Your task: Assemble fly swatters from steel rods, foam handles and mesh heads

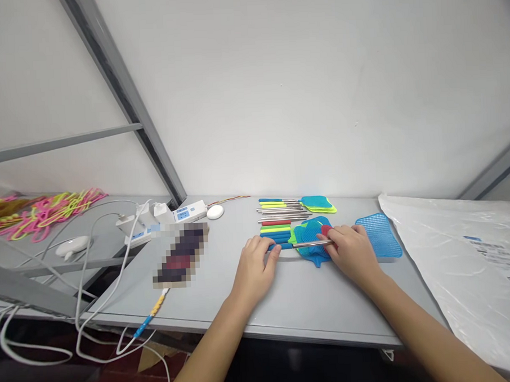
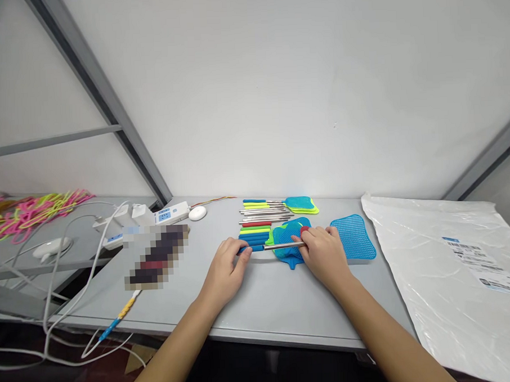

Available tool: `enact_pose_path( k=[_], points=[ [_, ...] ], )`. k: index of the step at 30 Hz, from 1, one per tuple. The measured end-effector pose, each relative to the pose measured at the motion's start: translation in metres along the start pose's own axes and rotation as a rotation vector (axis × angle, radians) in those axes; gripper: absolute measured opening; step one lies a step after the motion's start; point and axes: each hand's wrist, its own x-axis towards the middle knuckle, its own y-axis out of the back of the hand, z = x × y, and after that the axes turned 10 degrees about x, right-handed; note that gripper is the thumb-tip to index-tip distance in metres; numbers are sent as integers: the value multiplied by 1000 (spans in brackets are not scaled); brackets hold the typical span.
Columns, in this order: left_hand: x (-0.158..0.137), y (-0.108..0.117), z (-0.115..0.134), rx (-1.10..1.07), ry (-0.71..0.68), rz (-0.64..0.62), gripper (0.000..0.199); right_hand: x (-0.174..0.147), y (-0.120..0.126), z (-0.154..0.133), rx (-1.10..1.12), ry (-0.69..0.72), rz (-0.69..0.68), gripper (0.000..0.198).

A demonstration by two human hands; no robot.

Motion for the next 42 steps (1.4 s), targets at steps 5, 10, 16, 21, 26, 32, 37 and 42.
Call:
enact_pose_path(
  k=[5, 10, 16, 21, 26, 32, 37, 42],
  points=[
    [-1, -2, -2, 54, -16, 7, 23, -1, -1, 0, -27, -7, -15, 39],
    [-1, -4, -3, 95, -29, 20, 23, -2, -1, 0, -64, -23, -34, 39],
    [0, -4, -4, 124, -19, 31, 24, -1, -1, -2, -73, -10, -23, 41],
    [0, -3, -4, 115, -14, 27, 24, -1, -1, -3, -79, -16, -18, 43],
    [0, -3, -4, 122, -14, 23, 24, -1, -2, -3, -100, -29, -25, 43],
    [1, -4, -4, 121, -17, 17, 23, -1, -2, -4, -102, -37, -27, 44],
    [0, -5, -3, 139, -33, 21, 23, -2, -5, -3, -108, 2, -14, 45],
    [-1, -6, -2, 154, -58, 3, 24, -2, -8, -2, -114, 35, -25, 42]
  ],
)
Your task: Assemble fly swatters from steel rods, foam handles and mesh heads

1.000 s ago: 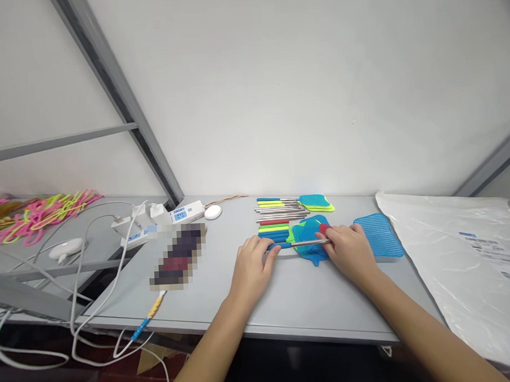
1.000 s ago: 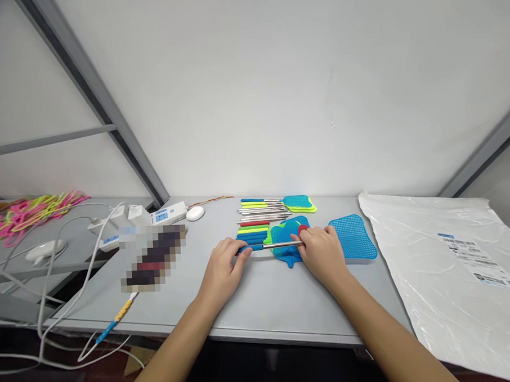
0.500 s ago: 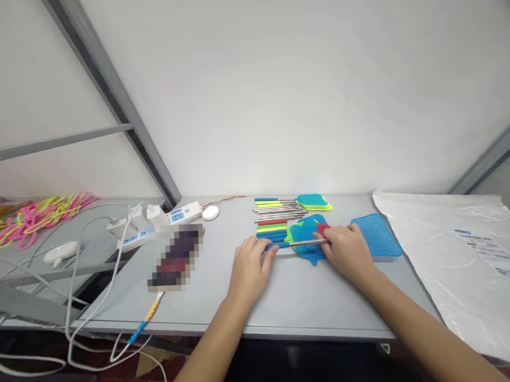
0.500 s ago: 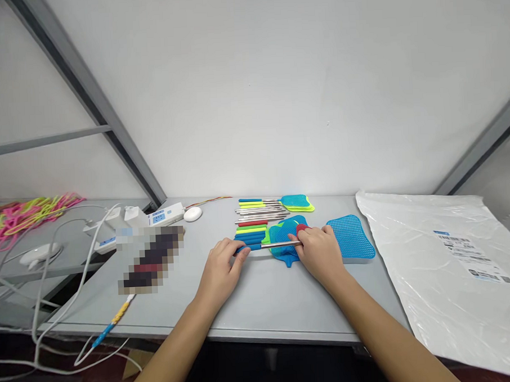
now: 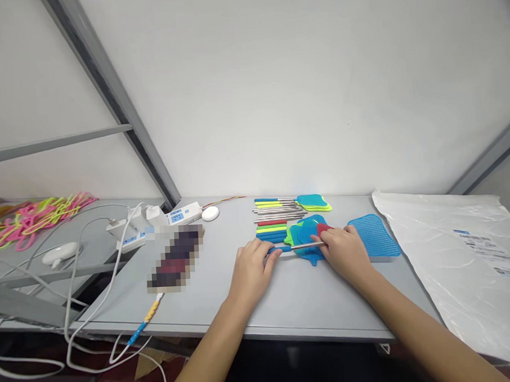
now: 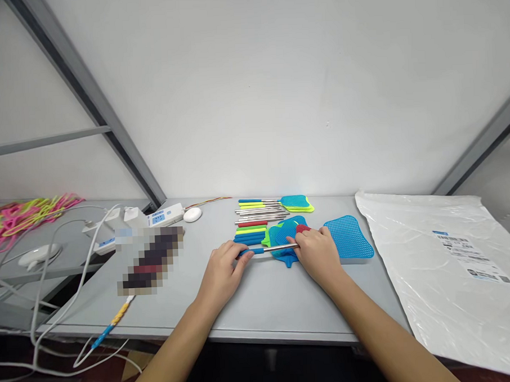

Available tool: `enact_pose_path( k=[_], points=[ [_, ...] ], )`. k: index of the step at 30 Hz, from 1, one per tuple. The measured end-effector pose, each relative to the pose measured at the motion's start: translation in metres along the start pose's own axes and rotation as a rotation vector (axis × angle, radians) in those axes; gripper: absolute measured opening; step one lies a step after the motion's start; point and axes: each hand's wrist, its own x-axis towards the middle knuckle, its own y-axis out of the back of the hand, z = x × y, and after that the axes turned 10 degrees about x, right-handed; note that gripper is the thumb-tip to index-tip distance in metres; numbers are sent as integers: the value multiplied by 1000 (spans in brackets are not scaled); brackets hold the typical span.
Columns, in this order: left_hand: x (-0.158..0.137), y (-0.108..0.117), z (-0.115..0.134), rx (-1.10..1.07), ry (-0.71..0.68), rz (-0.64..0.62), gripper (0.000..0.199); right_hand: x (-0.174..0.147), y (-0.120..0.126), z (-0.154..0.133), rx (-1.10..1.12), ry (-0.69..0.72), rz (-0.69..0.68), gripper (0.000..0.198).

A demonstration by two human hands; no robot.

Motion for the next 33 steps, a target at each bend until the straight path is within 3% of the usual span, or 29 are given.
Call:
enact_pose_path(
  k=[12, 19, 25, 33],
  points=[
    [0, -2, 8, 57, -72, -77, 24, 0, -3, -14, 24, 42, -35, 38],
    [-3, -1, 11, -57, -91, -60, 22, 1, -3, -15, 40, 33, -37, 37],
    [-1, 4, 12, -280, 15, -29, 25, 0, -2, -10, 39, 26, -29, 39],
    [4, 1, -1, -711, 360, 143, 40, 0, -4, -17, 26, 75, -29, 37]
  ],
)
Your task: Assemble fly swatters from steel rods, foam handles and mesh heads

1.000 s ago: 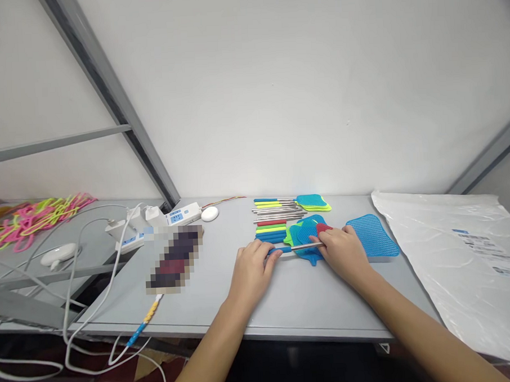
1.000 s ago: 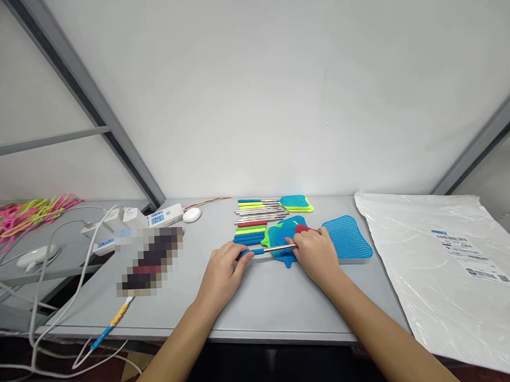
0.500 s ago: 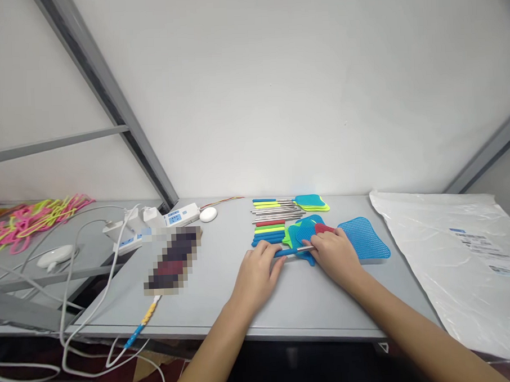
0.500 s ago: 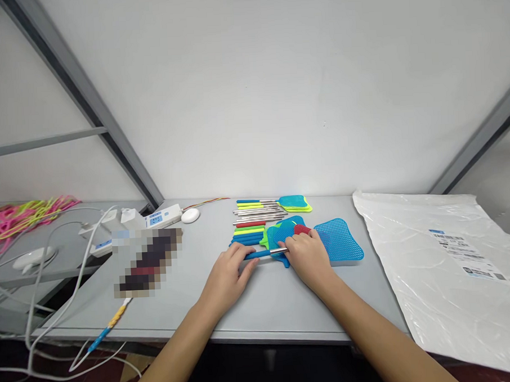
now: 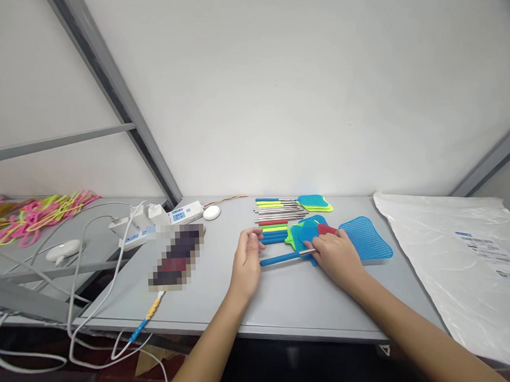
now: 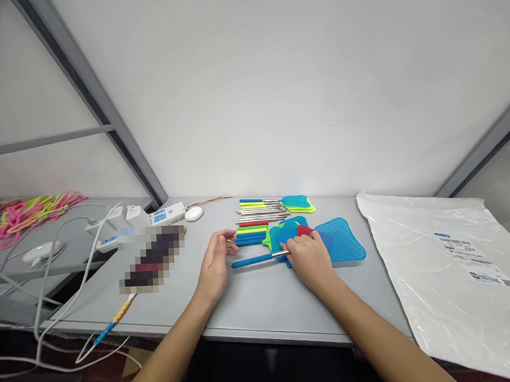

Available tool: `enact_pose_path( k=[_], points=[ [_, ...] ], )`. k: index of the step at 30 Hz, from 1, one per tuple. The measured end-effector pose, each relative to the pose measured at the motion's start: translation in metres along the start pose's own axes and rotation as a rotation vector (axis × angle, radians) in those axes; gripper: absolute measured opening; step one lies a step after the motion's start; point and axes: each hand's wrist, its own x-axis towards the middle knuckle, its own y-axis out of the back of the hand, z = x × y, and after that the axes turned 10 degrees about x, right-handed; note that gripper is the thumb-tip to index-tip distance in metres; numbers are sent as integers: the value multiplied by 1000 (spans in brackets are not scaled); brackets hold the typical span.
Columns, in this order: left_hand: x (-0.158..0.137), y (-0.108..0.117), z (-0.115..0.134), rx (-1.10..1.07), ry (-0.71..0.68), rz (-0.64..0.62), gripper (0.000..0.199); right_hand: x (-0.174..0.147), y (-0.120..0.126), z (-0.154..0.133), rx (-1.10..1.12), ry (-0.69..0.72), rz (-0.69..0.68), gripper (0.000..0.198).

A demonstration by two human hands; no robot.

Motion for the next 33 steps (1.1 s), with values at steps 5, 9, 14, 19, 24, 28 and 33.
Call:
enact_pose_path(
  k=[5, 9, 14, 19, 24, 28, 33],
  points=[
    [6, 0, -6, -248, 128, -2, 46, -1, -1, -6, 1, 37, -3, 36],
    [8, 1, -4, -435, 248, -31, 50, -2, -1, -11, 18, 53, -14, 37],
    [10, 3, 2, -583, 341, -85, 58, -4, -1, -22, 49, 66, -50, 35],
    [11, 2, 4, -606, 354, -120, 61, -6, 1, -36, 56, 76, -114, 34],
    [10, 4, 3, -599, 362, -132, 63, -5, 3, -50, 24, 71, -151, 33],
    [9, 5, 4, -555, 381, -178, 73, -2, 3, -63, 9, 65, -247, 33],
    [9, 5, 2, -552, 403, -211, 78, 8, 7, -78, 35, 23, -388, 35]
  ],
)
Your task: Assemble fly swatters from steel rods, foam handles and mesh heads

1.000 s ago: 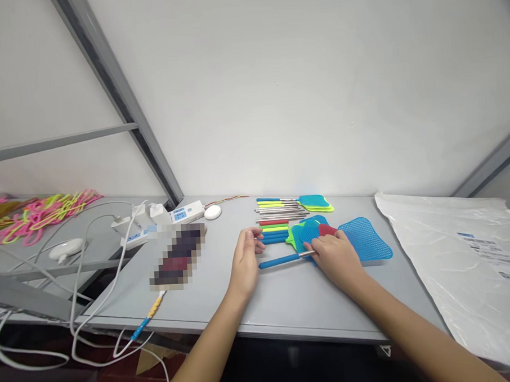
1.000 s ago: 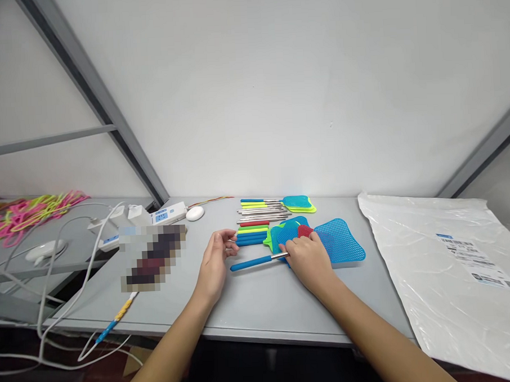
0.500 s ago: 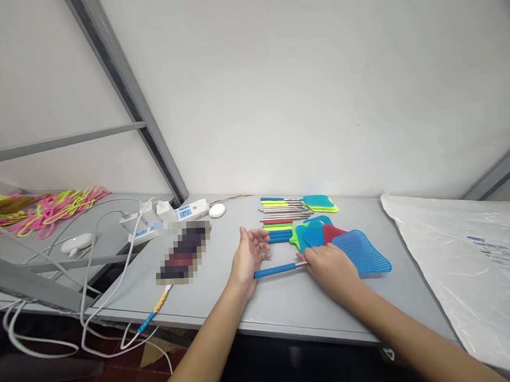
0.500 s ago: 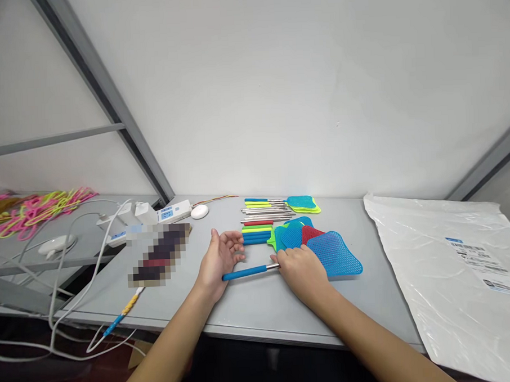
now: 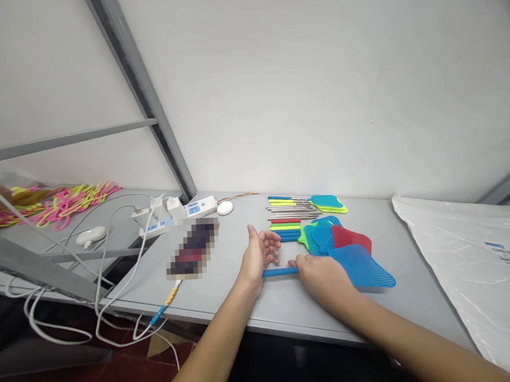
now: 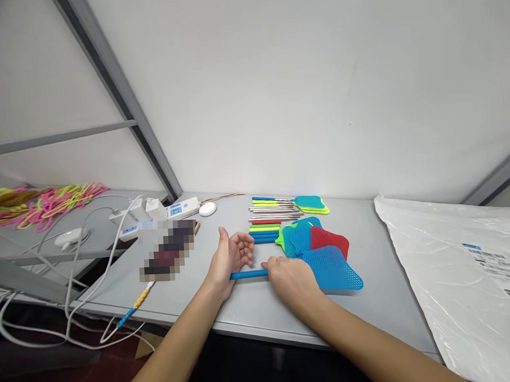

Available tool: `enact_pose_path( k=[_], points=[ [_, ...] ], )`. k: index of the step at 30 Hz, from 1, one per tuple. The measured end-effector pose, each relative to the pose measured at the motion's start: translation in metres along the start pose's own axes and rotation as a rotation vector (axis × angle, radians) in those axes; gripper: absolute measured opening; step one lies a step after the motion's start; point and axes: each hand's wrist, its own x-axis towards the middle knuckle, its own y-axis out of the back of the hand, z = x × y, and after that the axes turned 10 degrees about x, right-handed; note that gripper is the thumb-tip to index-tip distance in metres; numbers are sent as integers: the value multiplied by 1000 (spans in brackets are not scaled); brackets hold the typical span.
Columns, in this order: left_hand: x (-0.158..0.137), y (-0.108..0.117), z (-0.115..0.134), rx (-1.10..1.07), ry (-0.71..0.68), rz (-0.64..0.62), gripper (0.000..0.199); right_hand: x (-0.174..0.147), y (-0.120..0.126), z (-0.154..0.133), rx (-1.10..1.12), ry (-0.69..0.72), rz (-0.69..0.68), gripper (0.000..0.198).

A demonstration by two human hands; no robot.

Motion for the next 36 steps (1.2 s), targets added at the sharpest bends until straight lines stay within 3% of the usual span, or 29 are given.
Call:
enact_pose_path(
  k=[8, 11, 13, 18, 21, 28, 31, 36],
  points=[
    [2, 4, -2, -81, 23, -10, 73, 8, 14, -5, 40, -27, -76, 31],
    [3, 6, 0, -148, 48, 12, 71, 7, 15, -4, 18, -11, -76, 21],
    [4, 10, 2, -236, 89, 3, 70, 6, 13, -3, 28, -1, -49, 16],
    [7, 24, 5, -362, 148, 25, 54, -1, 5, 10, 59, 93, 117, 25],
    [5, 25, 5, -211, 62, 41, 44, -4, 5, 22, 13, 135, 216, 24],
    [-17, 11, 0, 666, -298, -45, 47, -9, 19, 41, -71, 221, 280, 27],
    [-20, 11, -1, 782, -309, -30, 49, -11, 21, 48, -44, 244, 294, 31],
    [-18, 15, -1, 757, -287, 30, 50, -15, 20, 58, 64, 265, 216, 28]
  ],
)
